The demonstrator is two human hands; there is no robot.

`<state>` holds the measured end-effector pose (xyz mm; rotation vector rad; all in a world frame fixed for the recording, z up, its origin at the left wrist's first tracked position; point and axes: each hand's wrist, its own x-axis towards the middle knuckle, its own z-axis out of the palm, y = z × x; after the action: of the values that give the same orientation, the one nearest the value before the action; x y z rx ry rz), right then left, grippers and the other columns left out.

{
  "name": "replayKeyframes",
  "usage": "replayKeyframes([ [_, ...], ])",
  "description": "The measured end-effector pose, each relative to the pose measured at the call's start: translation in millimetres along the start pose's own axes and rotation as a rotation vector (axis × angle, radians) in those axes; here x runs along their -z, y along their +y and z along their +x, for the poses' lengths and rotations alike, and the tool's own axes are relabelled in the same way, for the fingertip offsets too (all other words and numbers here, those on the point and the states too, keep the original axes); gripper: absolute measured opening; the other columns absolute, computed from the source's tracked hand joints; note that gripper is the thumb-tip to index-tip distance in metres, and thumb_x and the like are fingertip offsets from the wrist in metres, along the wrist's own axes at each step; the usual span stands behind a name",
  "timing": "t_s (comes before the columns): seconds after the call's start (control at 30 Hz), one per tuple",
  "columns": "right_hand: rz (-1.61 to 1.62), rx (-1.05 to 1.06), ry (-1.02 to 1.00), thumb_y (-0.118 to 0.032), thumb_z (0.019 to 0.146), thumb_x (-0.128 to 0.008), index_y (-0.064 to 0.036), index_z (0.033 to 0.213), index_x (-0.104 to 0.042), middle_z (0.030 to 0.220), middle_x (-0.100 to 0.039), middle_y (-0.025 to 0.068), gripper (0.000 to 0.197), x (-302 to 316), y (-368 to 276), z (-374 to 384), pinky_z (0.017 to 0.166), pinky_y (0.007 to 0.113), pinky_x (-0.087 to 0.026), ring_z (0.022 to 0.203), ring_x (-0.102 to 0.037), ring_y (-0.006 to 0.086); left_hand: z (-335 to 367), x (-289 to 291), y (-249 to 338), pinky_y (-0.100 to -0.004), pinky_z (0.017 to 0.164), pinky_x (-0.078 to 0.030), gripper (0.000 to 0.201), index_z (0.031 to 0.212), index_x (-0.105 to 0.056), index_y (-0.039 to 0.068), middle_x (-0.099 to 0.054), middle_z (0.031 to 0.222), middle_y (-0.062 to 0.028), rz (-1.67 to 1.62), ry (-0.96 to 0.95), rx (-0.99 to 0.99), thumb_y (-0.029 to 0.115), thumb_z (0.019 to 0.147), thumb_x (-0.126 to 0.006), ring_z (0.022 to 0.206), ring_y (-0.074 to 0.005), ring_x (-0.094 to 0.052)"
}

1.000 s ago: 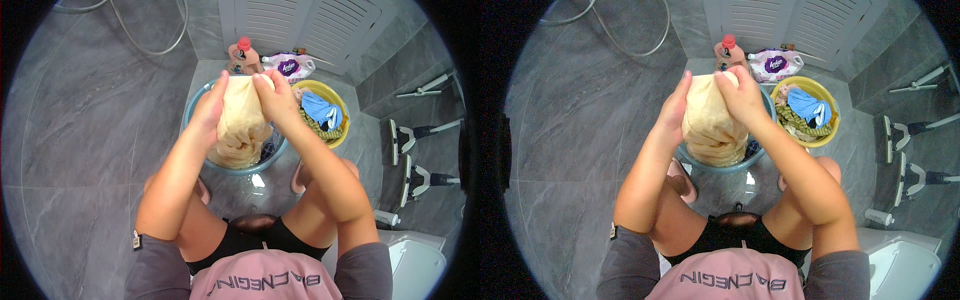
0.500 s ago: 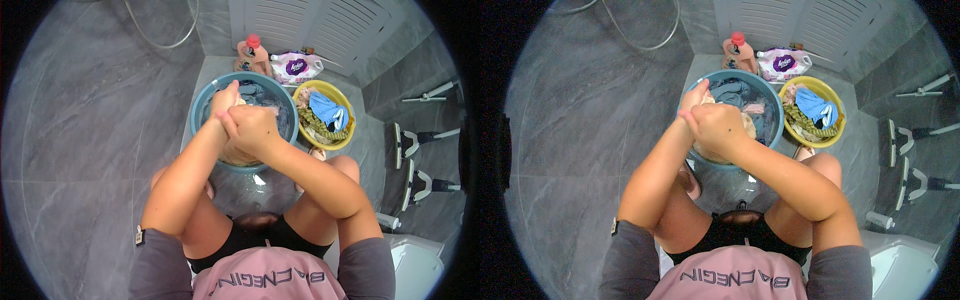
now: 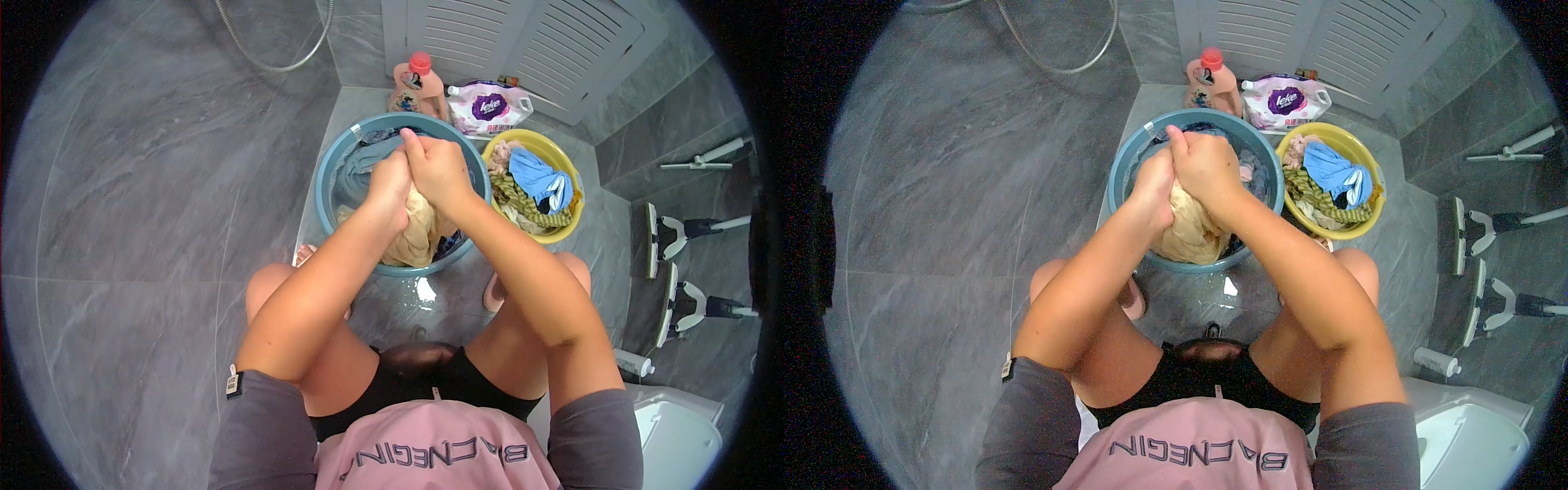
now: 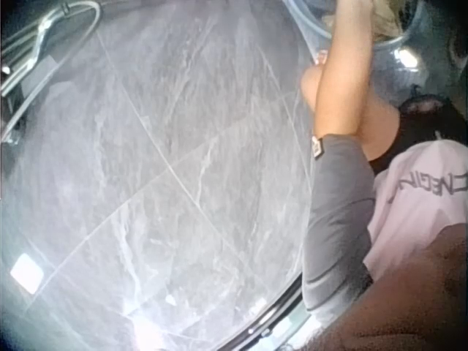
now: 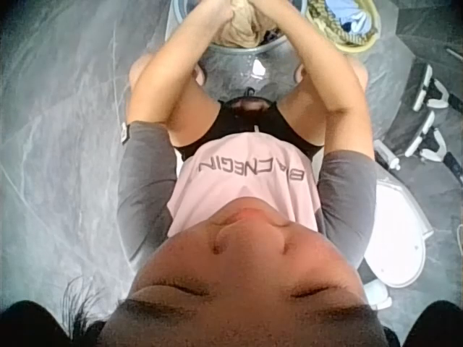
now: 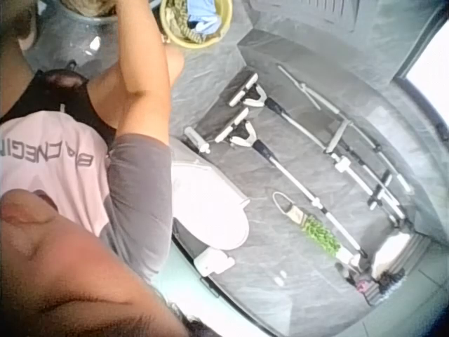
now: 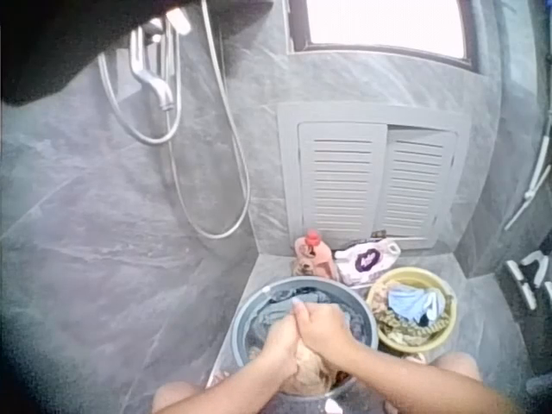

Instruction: The person wrings out a blue garment over a tub and places it into a bucket, then washes, unfolds, and repeatedly wrings out a beige garment.

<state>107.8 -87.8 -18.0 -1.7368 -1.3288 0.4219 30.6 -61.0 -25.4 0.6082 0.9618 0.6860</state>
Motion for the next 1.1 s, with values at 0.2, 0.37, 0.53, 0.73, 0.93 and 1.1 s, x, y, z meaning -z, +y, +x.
replayKeyframes([
  [0.2, -0.096, 0.394, 0.029, -0.033, 0.088, -0.050, -0.0017, 0.065, -0.061, 0.060, -0.055, 0.0205, 0.041, -7, -11, -30, 0.052, 0.040, -0.043, 0.056, -0.055, 0.0371, 34, 42, 1, -0.0418, 0.081, -0.047, 0.047, 0.100, -0.059, 0.005, -0.062, 0.098, -0.0133, -0.080, -0.196, 0.184, 0.046, 0.091, -0.037, 0.086, -0.0265, -0.062],
  [0.37, 0.155, -0.087, -0.012, -0.040, 0.090, -0.047, 0.0009, 0.065, -0.058, 0.054, -0.053, 0.0166, 0.049, 11, 43, 24, 0.057, 0.039, -0.043, 0.051, -0.053, 0.0299, 10, 1, 5, -0.0377, 0.080, -0.050, 0.041, 0.105, -0.055, -0.001, -0.062, 0.101, -0.0134, -0.049, -0.248, -0.012, 0.036, 0.093, -0.041, 0.090, -0.0256, -0.063],
  [0.53, 0.479, -0.003, -0.379, -0.033, 0.086, -0.057, -0.0071, 0.130, -0.035, 0.122, -0.047, 0.0176, 0.056, 40, 33, 35, 0.091, 0.029, -0.039, 0.108, -0.049, 0.0230, 4, 16, 53, -0.0372, 0.085, -0.048, 0.050, 0.110, -0.053, -0.003, -0.060, 0.109, -0.0153, -0.080, -0.329, -0.147, 0.041, 0.094, -0.035, 0.098, -0.0261, -0.060],
  [0.73, 0.241, 0.202, -0.491, -0.016, 0.074, -0.069, -0.0049, 0.126, -0.041, 0.122, -0.051, 0.0173, 0.060, 23, 46, 14, 0.092, 0.033, -0.040, 0.112, -0.051, 0.0254, -5, 10, 63, -0.0327, 0.089, -0.044, 0.042, 0.111, -0.049, 0.000, -0.057, 0.108, -0.0102, 0.181, -0.346, -0.341, 0.034, 0.088, -0.056, 0.102, -0.0180, -0.055],
  [0.93, 0.377, 0.044, -0.193, 0.002, 0.075, -0.059, -0.0022, 0.104, -0.054, 0.095, -0.060, 0.0045, 0.029, 46, 31, 28, 0.081, 0.026, -0.043, 0.091, -0.055, 0.0132, 6, 35, 78, -0.0315, 0.093, -0.041, 0.073, 0.125, -0.040, 0.000, -0.054, 0.116, -0.0111, 0.869, -0.478, -0.538, 0.024, 0.067, -0.076, 0.108, -0.0181, -0.051],
  [1.1, 0.582, -0.027, -0.136, 0.008, 0.075, -0.050, -0.0018, 0.108, -0.054, 0.100, -0.058, 0.0041, 0.035, 55, 10, 26, 0.085, 0.026, -0.041, 0.095, -0.054, 0.0137, 32, 52, 36, -0.0322, 0.098, -0.037, 0.077, 0.128, -0.042, 0.002, -0.053, 0.121, -0.0116, 1.331, -0.444, -0.475, 0.029, 0.065, -0.078, 0.114, -0.0209, -0.049],
])
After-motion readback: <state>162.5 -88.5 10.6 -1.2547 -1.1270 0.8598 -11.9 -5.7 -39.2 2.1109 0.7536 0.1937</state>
